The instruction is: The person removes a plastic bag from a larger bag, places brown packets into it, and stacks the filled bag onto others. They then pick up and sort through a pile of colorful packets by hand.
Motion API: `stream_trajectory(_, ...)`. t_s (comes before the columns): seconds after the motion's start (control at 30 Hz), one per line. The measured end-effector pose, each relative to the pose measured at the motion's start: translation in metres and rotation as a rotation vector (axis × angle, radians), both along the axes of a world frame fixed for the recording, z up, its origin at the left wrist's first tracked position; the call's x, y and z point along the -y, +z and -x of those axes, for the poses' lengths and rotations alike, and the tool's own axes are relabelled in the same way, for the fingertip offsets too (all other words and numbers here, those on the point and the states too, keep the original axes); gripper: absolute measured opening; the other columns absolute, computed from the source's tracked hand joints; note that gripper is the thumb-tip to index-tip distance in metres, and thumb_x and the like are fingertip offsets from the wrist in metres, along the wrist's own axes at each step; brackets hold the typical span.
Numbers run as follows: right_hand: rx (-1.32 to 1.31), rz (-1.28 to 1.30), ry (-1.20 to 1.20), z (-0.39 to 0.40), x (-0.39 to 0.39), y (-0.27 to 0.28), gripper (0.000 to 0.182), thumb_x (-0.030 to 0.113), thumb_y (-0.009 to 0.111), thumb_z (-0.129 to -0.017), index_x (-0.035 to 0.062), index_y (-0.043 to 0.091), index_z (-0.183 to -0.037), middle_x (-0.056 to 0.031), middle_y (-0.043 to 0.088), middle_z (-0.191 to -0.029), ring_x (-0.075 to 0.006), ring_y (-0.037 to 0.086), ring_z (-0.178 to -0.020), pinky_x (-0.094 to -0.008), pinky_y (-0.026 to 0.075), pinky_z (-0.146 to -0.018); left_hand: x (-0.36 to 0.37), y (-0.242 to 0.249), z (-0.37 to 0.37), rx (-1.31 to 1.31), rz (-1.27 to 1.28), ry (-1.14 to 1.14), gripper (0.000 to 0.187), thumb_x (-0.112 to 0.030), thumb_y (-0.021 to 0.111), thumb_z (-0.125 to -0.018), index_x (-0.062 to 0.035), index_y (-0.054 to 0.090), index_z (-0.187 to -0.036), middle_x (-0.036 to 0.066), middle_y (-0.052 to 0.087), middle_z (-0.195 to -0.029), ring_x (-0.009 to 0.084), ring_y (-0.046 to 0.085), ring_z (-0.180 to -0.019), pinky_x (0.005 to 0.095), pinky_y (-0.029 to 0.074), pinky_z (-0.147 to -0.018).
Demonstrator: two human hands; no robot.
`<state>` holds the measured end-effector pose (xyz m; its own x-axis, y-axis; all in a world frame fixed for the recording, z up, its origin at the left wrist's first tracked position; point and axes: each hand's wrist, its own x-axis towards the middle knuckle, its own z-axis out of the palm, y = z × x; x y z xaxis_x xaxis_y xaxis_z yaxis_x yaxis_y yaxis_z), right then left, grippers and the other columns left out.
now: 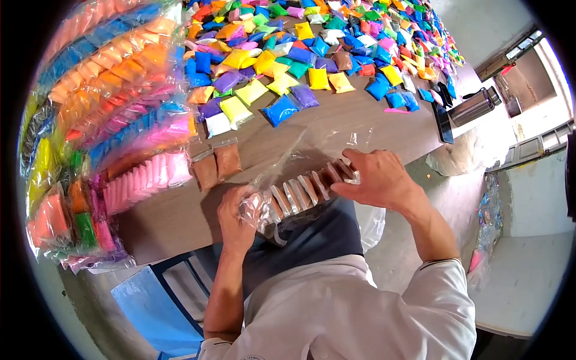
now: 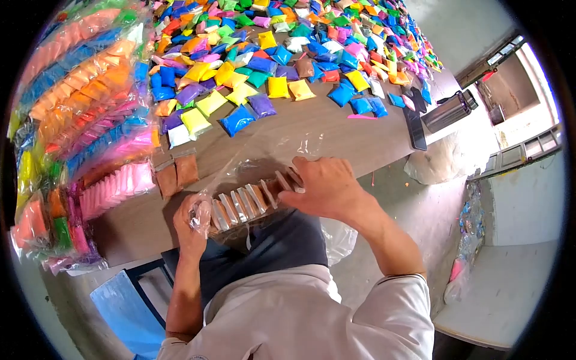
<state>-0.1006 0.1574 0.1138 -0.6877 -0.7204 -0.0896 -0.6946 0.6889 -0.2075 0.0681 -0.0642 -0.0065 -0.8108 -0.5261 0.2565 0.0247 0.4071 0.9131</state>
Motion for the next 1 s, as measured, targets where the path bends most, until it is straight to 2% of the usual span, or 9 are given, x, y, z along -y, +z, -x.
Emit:
stream_trajectory(0.3, -0.028, 0.009, 0.063, 0.005, -0.007, -0.018, 0.027, 0.029, 0.075, -0.078, 0.0045, 0.064, -0.082, -0.0156, 0.066, -0.071, -0.0392, 0.063, -0.069, -0.0459, 0.049, -0.063, -0.001, -0.001, 0.000, -0.012, -0.049, -0.021, 0.020, -0.018, 0.065, -0.089, -0.0003, 0.066, -0.097, 0.012, 0.066, -0.092, 0.0273, 0.061, -0.088, 0.0366, 0.047, -0.082)
stream_trajectory(0.4, 0.123, 0.059, 0.110, 0.015, -0.015, -0.001, 0.021, 0.023, 0.073, -0.082, 0.0034, 0.066, -0.084, -0.0160, 0.066, -0.072, -0.0371, 0.063, -0.066, -0.0425, 0.049, -0.061, 0.001, -0.001, 0.000, 0.000, -0.068, -0.032, 0.019, -0.017, 0.065, -0.088, -0.0002, 0.065, -0.097, 0.013, 0.066, -0.092, 0.0279, 0.062, -0.088, 0.0367, 0.047, -0.082)
stream_trajectory(0.47, -0.013, 0.269, 0.007, 0.023, -0.019, 0.019, 0.015, 0.016, 0.066, -0.091, 0.0015, 0.068, -0.093, -0.0124, 0.067, -0.074, -0.0266, 0.062, -0.061, -0.0354, 0.049, -0.060, 0.001, -0.006, -0.001, 0.009, -0.043, -0.011, 0.018, -0.015, 0.064, -0.087, 0.0002, 0.065, -0.097, 0.013, 0.066, -0.092, 0.0283, 0.062, -0.088, 0.0369, 0.048, -0.082)
stream_trajectory(0.57, 0.055, 0.518, -0.127, 0.026, -0.004, 0.052, 0.017, 0.013, 0.059, -0.097, 0.0000, 0.068, -0.103, -0.0077, 0.067, -0.076, -0.0150, 0.060, -0.062, -0.0294, 0.049, -0.061, 0.000, -0.005, 0.000, -0.006, -0.037, 0.004, 0.019, -0.014, 0.064, -0.084, 0.0002, 0.065, -0.097, 0.014, 0.066, -0.092, 0.0297, 0.063, -0.088, 0.0377, 0.048, -0.082)
stream_trajectory(0.67, -0.029, 0.619, 0.024, 0.027, 0.023, 0.063, 0.020, 0.013, 0.056, -0.099, -0.0008, 0.067, -0.106, -0.0039, 0.066, -0.076, -0.0096, 0.058, -0.064, -0.0265, 0.048, -0.060, 0.002, -0.003, 0.000, -0.005, -0.034, -0.038, 0.020, -0.013, 0.064, -0.082, 0.0000, 0.065, -0.097, 0.015, 0.066, -0.093, 0.0310, 0.063, -0.088, 0.0383, 0.048, -0.083)
stream_trajectory(0.7, -0.043, 0.642, 0.113, 0.025, 0.039, 0.066, 0.018, 0.012, 0.058, -0.097, 0.0005, 0.068, -0.106, -0.0075, 0.069, -0.079, -0.0164, 0.062, -0.065, -0.0293, 0.050, -0.063, 0.003, -0.008, -0.001, 0.003, -0.004, -0.027, 0.022, -0.011, 0.064, -0.080, -0.0003, 0.066, -0.099, 0.015, 0.067, -0.095, 0.0324, 0.063, -0.090, 0.0392, 0.049, -0.084)
stream_trajectory(0.73, -0.032, 0.661, 0.130, 0.025, 0.056, 0.063, 0.018, 0.012, 0.058, -0.097, 0.0005, 0.068, -0.106, -0.0075, 0.069, -0.079, -0.0164, 0.062, -0.065, -0.0293, 0.050, -0.063, 0.004, -0.011, -0.002, 0.025, 0.047, -0.012, 0.024, -0.008, 0.063, -0.079, -0.0009, 0.066, -0.101, 0.016, 0.067, -0.096, 0.0328, 0.064, -0.091, 0.0394, 0.050, -0.084)
stream_trajectory(0.8, -0.120, 0.588, 0.330, 0.028, 0.092, 0.055, 0.012, 0.011, 0.062, -0.088, 0.0029, 0.068, -0.095, -0.0152, 0.070, -0.083, -0.0333, 0.069, -0.077, -0.0429, 0.053, -0.066, 0.002, -0.010, -0.001, -0.005, 0.006, -0.010, 0.026, -0.007, 0.062, -0.077, -0.0009, 0.066, -0.102, 0.016, 0.067, -0.096, 0.0330, 0.065, -0.092, 0.0395, 0.051, -0.083)
stream_trajectory(1.0, 0.041, -0.068, 0.551, 0.019, 0.207, 0.024, 0.021, 0.017, 0.065, -0.081, 0.0047, 0.070, -0.097, -0.0178, 0.070, -0.088, -0.0365, 0.068, -0.089, -0.0463, 0.053, -0.081, 0.002, -0.012, -0.001, -0.080, 0.039, -0.028, 0.018, -0.007, 0.066, -0.086, 0.0012, 0.064, -0.102, 0.012, 0.065, -0.092, 0.0240, 0.062, -0.084, 0.0329, 0.048, -0.079)
